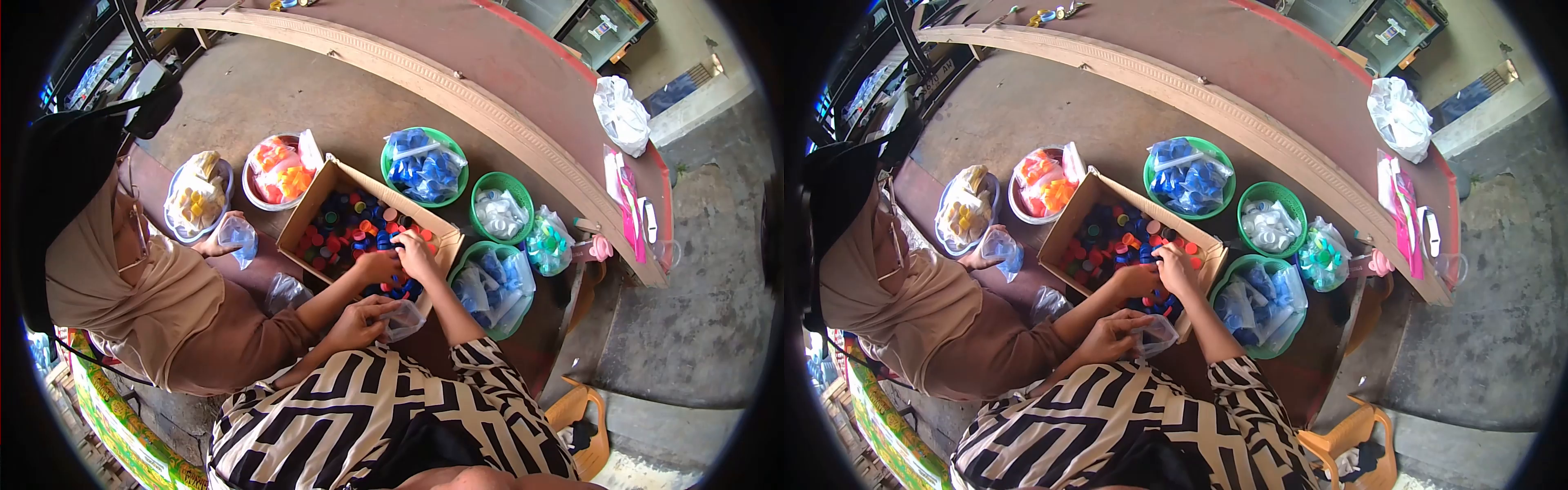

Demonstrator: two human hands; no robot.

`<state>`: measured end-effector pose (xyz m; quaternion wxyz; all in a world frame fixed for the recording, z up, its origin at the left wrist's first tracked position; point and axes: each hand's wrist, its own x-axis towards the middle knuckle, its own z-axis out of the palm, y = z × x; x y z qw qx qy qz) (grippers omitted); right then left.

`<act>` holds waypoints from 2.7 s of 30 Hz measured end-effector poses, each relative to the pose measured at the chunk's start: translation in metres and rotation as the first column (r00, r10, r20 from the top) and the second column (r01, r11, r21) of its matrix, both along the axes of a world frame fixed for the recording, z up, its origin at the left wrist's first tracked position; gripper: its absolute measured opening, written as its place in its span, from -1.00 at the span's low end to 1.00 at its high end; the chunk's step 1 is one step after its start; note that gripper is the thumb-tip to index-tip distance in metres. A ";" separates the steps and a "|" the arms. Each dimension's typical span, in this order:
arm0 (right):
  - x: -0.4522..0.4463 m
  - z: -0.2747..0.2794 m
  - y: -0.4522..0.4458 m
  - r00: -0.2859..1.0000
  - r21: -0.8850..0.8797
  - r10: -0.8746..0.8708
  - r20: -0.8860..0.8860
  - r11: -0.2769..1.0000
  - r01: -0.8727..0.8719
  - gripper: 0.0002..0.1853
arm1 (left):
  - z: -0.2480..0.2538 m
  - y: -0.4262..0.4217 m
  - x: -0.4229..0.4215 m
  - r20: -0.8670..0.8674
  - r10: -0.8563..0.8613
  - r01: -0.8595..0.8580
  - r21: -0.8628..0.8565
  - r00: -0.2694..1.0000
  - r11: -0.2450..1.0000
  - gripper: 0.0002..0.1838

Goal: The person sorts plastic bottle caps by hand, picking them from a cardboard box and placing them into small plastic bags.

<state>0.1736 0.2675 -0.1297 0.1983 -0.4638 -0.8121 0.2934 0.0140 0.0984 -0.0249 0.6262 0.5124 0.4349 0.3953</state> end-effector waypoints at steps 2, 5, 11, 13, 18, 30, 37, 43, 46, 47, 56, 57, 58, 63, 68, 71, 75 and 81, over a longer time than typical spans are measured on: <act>-0.013 -0.002 0.003 0.996 0.104 0.056 0.075 0.992 -0.064 -0.66 | 0.001 -0.001 -0.003 -0.024 -0.017 0.018 0.004 1.000 1.000 -0.47; -0.018 -0.023 0.001 0.945 0.258 -0.098 0.312 0.966 0.015 -0.64 | 0.002 -0.001 -0.008 -0.080 -0.044 0.045 0.015 0.996 0.999 -0.47; 0.004 -0.024 0.010 0.988 -0.043 -0.107 0.114 0.993 0.113 -0.55 | 0.000 0.000 -0.008 -0.069 -0.016 0.015 -0.013 0.997 1.000 -0.47; 0.012 -0.025 0.016 0.981 -0.168 -0.195 0.009 0.966 0.194 -0.61 | 0.003 0.002 -0.006 -0.068 -0.032 0.031 -0.025 0.997 0.999 -0.47; 0.022 -0.041 0.021 0.913 -0.570 -0.377 -0.153 0.789 0.230 -0.72 | -0.004 0.004 0.000 -0.062 -0.058 0.060 0.027 0.996 0.998 -0.51; 0.038 0.027 -0.015 0.412 -0.689 -0.555 -0.723 0.536 -0.487 -0.86 | 0.003 -0.002 -0.001 -0.042 -0.035 0.036 0.034 0.998 0.999 -0.53; 0.042 0.089 -0.062 0.408 -0.644 -0.498 -0.765 0.621 -0.448 -0.80 | 0.007 -0.011 0.003 -0.096 -0.017 0.022 0.051 0.995 0.998 -0.56; 0.051 0.139 -0.121 0.875 -0.184 0.210 -0.437 0.931 -0.315 -0.77 | 0.010 -0.027 0.008 -0.002 0.083 -0.083 0.030 0.997 0.996 -0.59; 0.057 0.142 -0.151 0.910 -0.041 0.247 -0.333 0.960 -0.276 -0.69 | 0.004 -0.041 0.013 -0.039 0.129 -0.125 0.081 0.991 0.989 -0.58; 0.060 0.143 -0.158 0.913 0.007 0.238 -0.332 0.968 -0.250 -0.64 | 0.003 -0.045 0.015 -0.055 0.132 -0.124 0.127 0.990 0.984 -0.60; 0.092 0.116 -0.212 0.945 -0.072 -0.031 -0.326 0.997 0.008 -0.61 | 0.024 -0.066 0.049 -0.059 0.103 -0.081 0.293 0.993 0.953 -0.37; 0.096 0.123 -0.211 0.943 -0.062 -0.011 -0.331 0.998 -0.010 -0.61 | 0.029 -0.065 0.053 0.009 0.137 -0.130 0.378 0.991 0.917 -0.21; 0.100 0.137 -0.213 0.933 -0.085 0.003 -0.359 0.996 -0.036 -0.67 | 0.033 -0.066 0.051 -0.077 0.079 -0.047 0.348 0.994 0.936 0.12; 0.130 0.173 -0.227 0.888 -0.080 0.108 -0.447 0.984 -0.159 -0.82 | 0.023 -0.067 0.077 -0.328 0.013 0.157 0.485 0.945 0.860 0.25; 0.160 0.180 -0.237 0.858 -0.066 0.115 -0.501 0.983 -0.170 -0.83 | -0.007 -0.087 0.128 -0.189 -0.121 0.173 0.287 0.974 0.942 -0.44; 0.186 0.174 -0.232 0.820 -0.070 -0.022 -0.572 0.997 -0.022 -0.84 | -0.005 -0.102 0.147 -0.051 -0.075 0.079 0.076 0.996 0.994 -0.54; 0.231 0.174 -0.220 0.694 -0.166 -0.189 -0.695 0.981 0.101 -0.85 | 0.002 -0.110 0.148 -0.318 0.064 -0.006 0.180 0.946 0.984 -0.59; 0.255 0.218 -0.225 0.885 0.273 0.158 -0.438 0.961 -0.036 -0.43 | -0.029 -0.125 0.171 -0.350 0.263 -0.054 0.508 0.899 0.860 -0.53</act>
